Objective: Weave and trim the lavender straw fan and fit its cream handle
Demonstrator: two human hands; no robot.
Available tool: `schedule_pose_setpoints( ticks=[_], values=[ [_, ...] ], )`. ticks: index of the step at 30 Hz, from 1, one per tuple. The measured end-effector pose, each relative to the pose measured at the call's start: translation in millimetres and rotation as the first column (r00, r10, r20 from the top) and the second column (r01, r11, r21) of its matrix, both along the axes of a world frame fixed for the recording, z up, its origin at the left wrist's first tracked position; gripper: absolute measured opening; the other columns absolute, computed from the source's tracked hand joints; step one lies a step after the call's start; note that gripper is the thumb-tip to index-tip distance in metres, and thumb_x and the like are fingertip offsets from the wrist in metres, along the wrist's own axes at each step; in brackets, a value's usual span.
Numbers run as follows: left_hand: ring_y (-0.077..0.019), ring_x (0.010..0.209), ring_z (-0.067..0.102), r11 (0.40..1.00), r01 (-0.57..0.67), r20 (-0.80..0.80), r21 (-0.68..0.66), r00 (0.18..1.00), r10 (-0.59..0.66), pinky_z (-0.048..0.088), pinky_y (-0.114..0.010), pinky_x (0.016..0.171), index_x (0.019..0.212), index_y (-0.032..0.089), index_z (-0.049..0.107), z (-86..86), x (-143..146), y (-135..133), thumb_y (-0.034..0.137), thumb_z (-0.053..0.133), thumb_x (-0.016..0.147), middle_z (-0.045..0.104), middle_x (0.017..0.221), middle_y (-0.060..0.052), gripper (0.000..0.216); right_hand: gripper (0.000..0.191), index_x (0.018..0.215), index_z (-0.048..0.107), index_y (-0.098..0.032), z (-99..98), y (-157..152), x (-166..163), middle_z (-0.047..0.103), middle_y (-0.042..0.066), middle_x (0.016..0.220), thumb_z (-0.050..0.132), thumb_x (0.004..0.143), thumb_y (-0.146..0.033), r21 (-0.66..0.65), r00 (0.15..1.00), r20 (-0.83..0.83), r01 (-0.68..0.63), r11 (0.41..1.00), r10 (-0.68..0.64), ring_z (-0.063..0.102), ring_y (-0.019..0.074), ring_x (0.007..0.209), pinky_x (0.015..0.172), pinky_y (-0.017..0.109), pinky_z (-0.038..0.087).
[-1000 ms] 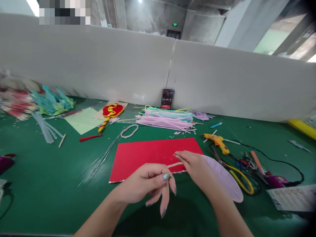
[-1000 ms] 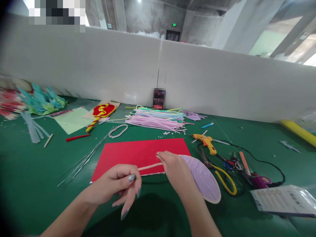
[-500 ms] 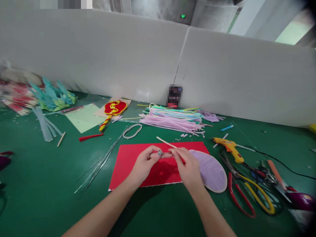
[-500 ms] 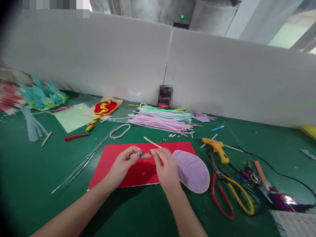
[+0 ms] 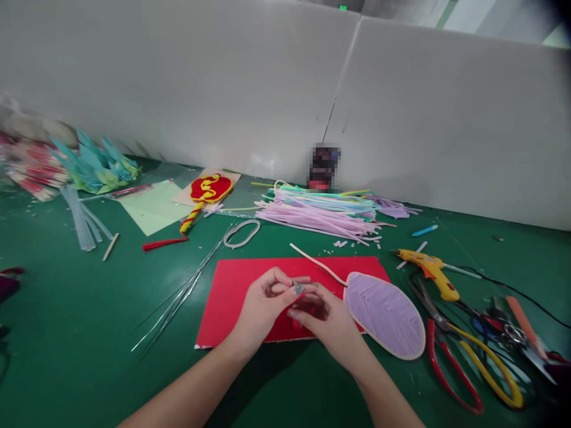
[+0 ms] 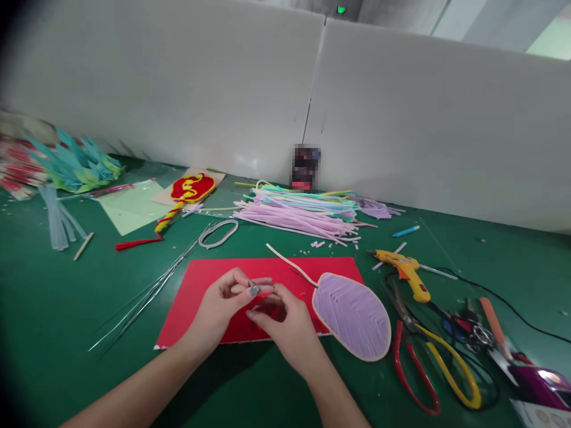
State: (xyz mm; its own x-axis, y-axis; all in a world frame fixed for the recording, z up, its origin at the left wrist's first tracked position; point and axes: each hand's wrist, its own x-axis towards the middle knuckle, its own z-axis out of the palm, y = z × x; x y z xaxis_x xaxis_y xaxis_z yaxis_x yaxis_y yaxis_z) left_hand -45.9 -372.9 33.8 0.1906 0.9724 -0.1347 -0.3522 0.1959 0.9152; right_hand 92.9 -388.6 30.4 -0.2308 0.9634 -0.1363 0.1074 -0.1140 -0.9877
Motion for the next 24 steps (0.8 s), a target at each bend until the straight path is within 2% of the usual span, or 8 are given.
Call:
schedule_pose_setpoints(
  ticks=[4, 8, 11, 14, 16, 19, 24],
  values=[
    [-0.0216, 0.096, 0.062, 1.0, 0.004, 0.002, -0.018, 1.0, -0.004, 0.049, -0.034, 0.078, 0.069, 0.019, 0.046, 3.5, 1.0, -1.0, 0.026, 0.066, 0.07, 0.068, 0.063, 0.0, 0.021, 0.029, 0.097, 0.058, -0.022, -1.0, 0.4, -0.7, 0.067, 0.001, 0.082, 0.068, 0.069, -0.025, 0.01, 0.999, 0.037, 0.014, 1.0, -0.014, 0.063, 0.017, 0.077, 0.069, 0.03, 0.049],
    [-0.0213, 0.094, 0.062, 1.0, -0.011, -0.011, -0.027, 1.0, 0.01, 0.049, -0.031, 0.073, 0.069, 0.019, 0.047, 3.4, 0.4, -1.5, 0.027, 0.066, 0.07, 0.068, 0.064, -0.001, 0.021, 0.029, 0.097, 0.058, -0.023, -1.6, -0.9, -2.0, 0.066, -0.001, 0.077, 0.067, 0.069, -0.021, 0.027, 0.998, 0.053, 0.027, 0.999, -0.029, 0.063, 0.0164, 0.075, 0.069, 0.03, 0.048],
    [-0.0168, 0.082, 0.063, 1.0, -0.013, -0.033, -0.02, 0.999, 0.012, 0.048, -0.026, 0.07, 0.071, 0.018, 0.049, 1.5, -0.3, -0.4, 0.026, 0.067, 0.069, 0.065, 0.062, 0.001, 0.02, 0.031, 0.1, 0.059, -0.024, -4.4, -0.5, -1.6, 0.066, -0.001, 0.077, 0.064, 0.07, -0.019, 0.018, 0.998, 0.031, 0.046, 0.999, -0.047, 0.063, 0.0166, 0.076, 0.069, 0.03, 0.048],
    [-0.0118, 0.066, 0.06, 1.0, -0.005, -0.067, -0.027, 0.998, 0.003, 0.045, -0.021, 0.058, 0.076, 0.017, 0.052, 1.6, -0.6, 0.8, 0.026, 0.067, 0.068, 0.063, 0.067, 0.002, 0.02, 0.034, 0.101, 0.06, -0.024, -7.5, 1.7, 0.5, 0.066, 0.0, 0.078, 0.066, 0.068, -0.019, -0.005, 0.997, 0.031, 0.071, 0.997, -0.071, 0.062, 0.0172, 0.078, 0.068, 0.03, 0.048],
    [-0.0109, 0.063, 0.058, 0.999, 0.016, -0.065, -0.028, 0.998, -0.018, 0.044, -0.02, 0.055, 0.079, 0.017, 0.053, 2.6, -0.8, 1.2, 0.028, 0.066, 0.069, 0.063, 0.071, 0.001, 0.02, 0.034, 0.1, 0.061, -0.024, -8.8, 3.4, 1.8, 0.065, 0.0, 0.076, 0.067, 0.067, -0.02, -0.01, 0.996, 0.039, 0.08, 0.997, -0.08, 0.062, 0.0171, 0.077, 0.067, 0.029, 0.047],
    [-0.0128, 0.066, 0.058, 1.0, 0.026, -0.087, -0.002, 0.996, -0.026, 0.045, -0.022, 0.057, 0.081, 0.016, 0.054, 3.5, -1.5, 1.5, 0.032, 0.062, 0.073, 0.063, 0.074, -0.001, 0.02, 0.03, 0.098, 0.063, -0.023, -9.0, 5.0, 2.3, 0.063, -0.001, 0.073, 0.066, 0.068, -0.019, -0.017, 0.997, 0.014, 0.078, 0.997, -0.078, 0.061, 0.0155, 0.073, 0.065, 0.027, 0.046],
    [-0.0189, 0.089, 0.061, 0.995, -0.06, -0.182, 0.077, 0.981, 0.073, 0.047, -0.028, 0.076, 0.086, 0.016, 0.059, 0.2, -4.4, 4.9, 0.036, 0.053, 0.08, 0.066, 0.091, -0.007, 0.021, 0.028, 0.091, 0.065, -0.02, -5.7, 5.0, 3.8, 0.062, -0.001, 0.07, 0.072, 0.065, -0.027, -0.138, 0.988, -0.125, 0.07, 0.988, -0.087, 0.056, 0.0114, 0.058, 0.051, 0.023, 0.042]
  ],
)
